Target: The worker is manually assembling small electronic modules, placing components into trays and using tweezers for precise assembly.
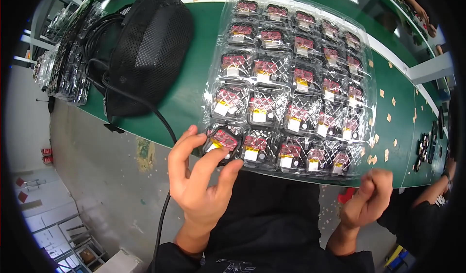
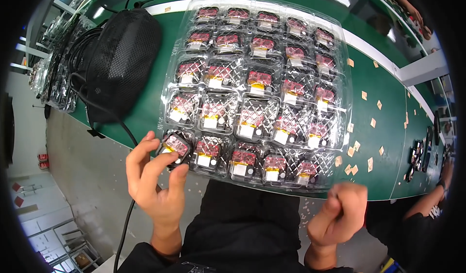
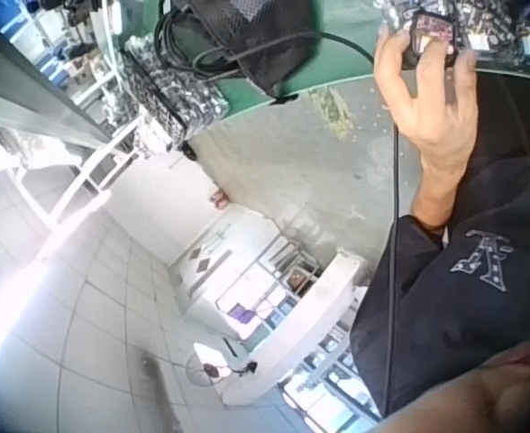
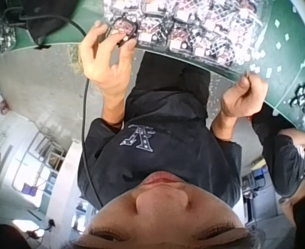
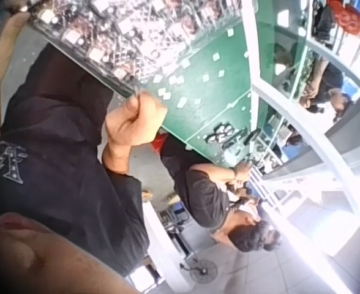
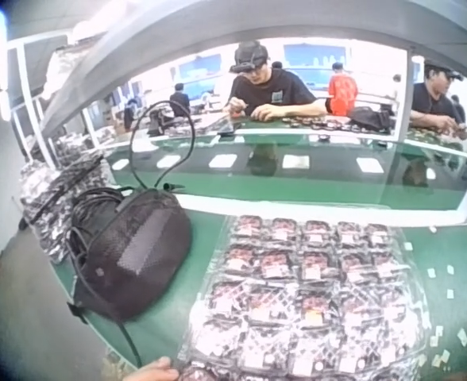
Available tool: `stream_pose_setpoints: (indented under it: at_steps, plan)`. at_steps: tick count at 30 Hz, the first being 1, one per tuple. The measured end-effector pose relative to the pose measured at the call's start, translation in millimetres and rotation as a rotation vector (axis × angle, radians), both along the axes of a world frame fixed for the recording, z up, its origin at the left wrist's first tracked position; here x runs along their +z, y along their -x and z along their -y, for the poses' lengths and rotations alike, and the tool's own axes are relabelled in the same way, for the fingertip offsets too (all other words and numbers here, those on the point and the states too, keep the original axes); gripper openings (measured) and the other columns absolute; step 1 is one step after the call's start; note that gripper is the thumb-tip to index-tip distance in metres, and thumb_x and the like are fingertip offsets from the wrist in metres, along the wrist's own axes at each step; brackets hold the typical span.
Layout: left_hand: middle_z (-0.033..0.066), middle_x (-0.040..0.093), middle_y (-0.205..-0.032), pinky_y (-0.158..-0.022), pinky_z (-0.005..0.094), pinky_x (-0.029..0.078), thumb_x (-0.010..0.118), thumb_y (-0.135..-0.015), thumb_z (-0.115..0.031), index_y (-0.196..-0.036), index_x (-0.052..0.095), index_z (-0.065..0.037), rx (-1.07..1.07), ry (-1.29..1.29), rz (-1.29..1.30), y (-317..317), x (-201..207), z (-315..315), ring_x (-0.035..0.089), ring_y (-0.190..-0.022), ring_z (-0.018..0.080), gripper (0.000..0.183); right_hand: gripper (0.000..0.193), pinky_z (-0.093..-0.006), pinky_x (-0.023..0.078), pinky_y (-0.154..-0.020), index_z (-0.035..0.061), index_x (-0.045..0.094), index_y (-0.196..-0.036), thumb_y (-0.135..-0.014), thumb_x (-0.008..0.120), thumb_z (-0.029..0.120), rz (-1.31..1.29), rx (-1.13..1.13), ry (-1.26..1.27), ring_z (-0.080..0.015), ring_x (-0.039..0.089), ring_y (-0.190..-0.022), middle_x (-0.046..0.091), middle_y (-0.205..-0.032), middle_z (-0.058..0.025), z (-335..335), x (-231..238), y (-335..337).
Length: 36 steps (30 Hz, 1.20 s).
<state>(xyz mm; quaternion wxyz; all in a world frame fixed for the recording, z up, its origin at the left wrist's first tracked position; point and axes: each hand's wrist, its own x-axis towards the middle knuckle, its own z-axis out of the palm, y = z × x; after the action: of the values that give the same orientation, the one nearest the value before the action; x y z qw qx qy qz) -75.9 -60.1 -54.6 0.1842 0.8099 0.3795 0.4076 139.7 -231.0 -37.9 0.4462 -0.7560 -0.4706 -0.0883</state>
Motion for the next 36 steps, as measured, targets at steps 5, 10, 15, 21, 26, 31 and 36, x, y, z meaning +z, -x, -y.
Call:
stream_pose_setpoints:
  at_steps: [5,10,15,21,26,31,36]
  plan:
    - [0.0181,0.056,-0.121,-0.102,0.0496,0.050,0.077,-0.086,-0.012,-0.101,0.075,0.003,-0.002,-0.018,-0.025,2.0,-2.4,2.7,0.059,-0.120,0.0411,0.021,0.014,-0.0294,0.043,-0.061,-0.0051,0.061,-0.101,-0.090,0.064,0.003,0.052,-0.091,0.155,-0.0217,0.054,-0.078,0.059,-0.093,-0.0144,-20.1,4.2,-1.8]
    - [0.0168,0.054,-0.120,-0.102,0.0491,0.050,0.075,-0.088,-0.011,-0.105,0.075,0.004,0.035,-0.004,-0.020,6.7,-4.8,5.7,0.059,-0.121,0.0401,0.022,0.019,-0.0293,0.045,-0.054,-0.0015,0.066,-0.098,-0.080,0.070,-0.002,-0.078,0.025,0.194,-0.0182,0.058,-0.069,0.062,-0.093,-0.0112,-15.2,8.1,-1.3]
    - [0.0176,0.054,-0.124,-0.098,0.0455,0.051,0.074,-0.090,-0.015,-0.111,0.074,0.005,0.084,0.025,-0.040,-0.4,-1.5,5.2,0.057,-0.121,0.0388,0.029,0.020,-0.0312,0.049,-0.054,0.0022,0.069,-0.088,-0.070,0.073,-0.004,-0.032,0.080,0.222,-0.0240,0.063,-0.065,0.064,-0.083,-0.0112,-15.7,8.3,1.1]
    - [0.0221,0.054,-0.141,-0.101,0.0421,0.046,0.059,-0.100,-0.024,-0.127,0.067,0.003,0.048,0.021,-0.299,1.2,3.4,5.2,0.054,-0.126,0.0360,0.039,0.026,-0.0344,0.054,-0.056,0.0087,0.071,-0.094,-0.069,0.079,0.004,0.040,0.172,0.273,-0.0229,0.066,-0.067,0.067,-0.085,-0.0069,-12.5,11.3,-8.6]
    - [0.0230,0.049,-0.147,-0.109,0.0458,0.041,0.045,-0.107,-0.028,-0.137,0.054,0.010,-0.001,-0.143,-0.416,20.4,-0.8,3.1,0.050,-0.133,0.0388,0.050,0.024,-0.0307,0.053,-0.053,0.0086,0.072,-0.095,-0.073,0.079,0.006,-0.025,0.258,0.233,-0.0185,0.066,-0.065,0.066,-0.089,-0.0040,-19.3,8.0,-8.1]
    - [0.0202,0.061,-0.134,-0.100,0.0449,0.047,0.052,-0.106,-0.034,-0.132,0.060,0.003,-0.033,-0.324,-0.384,-5.2,0.0,1.2,0.060,-0.119,0.0360,0.046,0.022,-0.0322,0.054,-0.057,0.0077,0.066,-0.100,-0.079,0.074,0.010,-0.037,0.240,0.265,-0.0207,0.066,-0.068,0.060,-0.093,-0.0033,-5.5,7.5,-12.8]
    - [0.0226,0.059,-0.138,-0.103,0.0477,0.043,0.048,-0.106,-0.041,-0.135,0.059,0.003,-0.052,-0.283,-0.375,-5.6,6.4,3.2,0.057,-0.121,0.0405,0.054,0.023,-0.0312,0.054,-0.056,0.0076,0.069,-0.101,-0.079,0.075,0.009,-0.051,0.235,0.228,-0.0198,0.067,-0.066,0.063,-0.093,-0.0035,-4.0,8.4,-14.0]
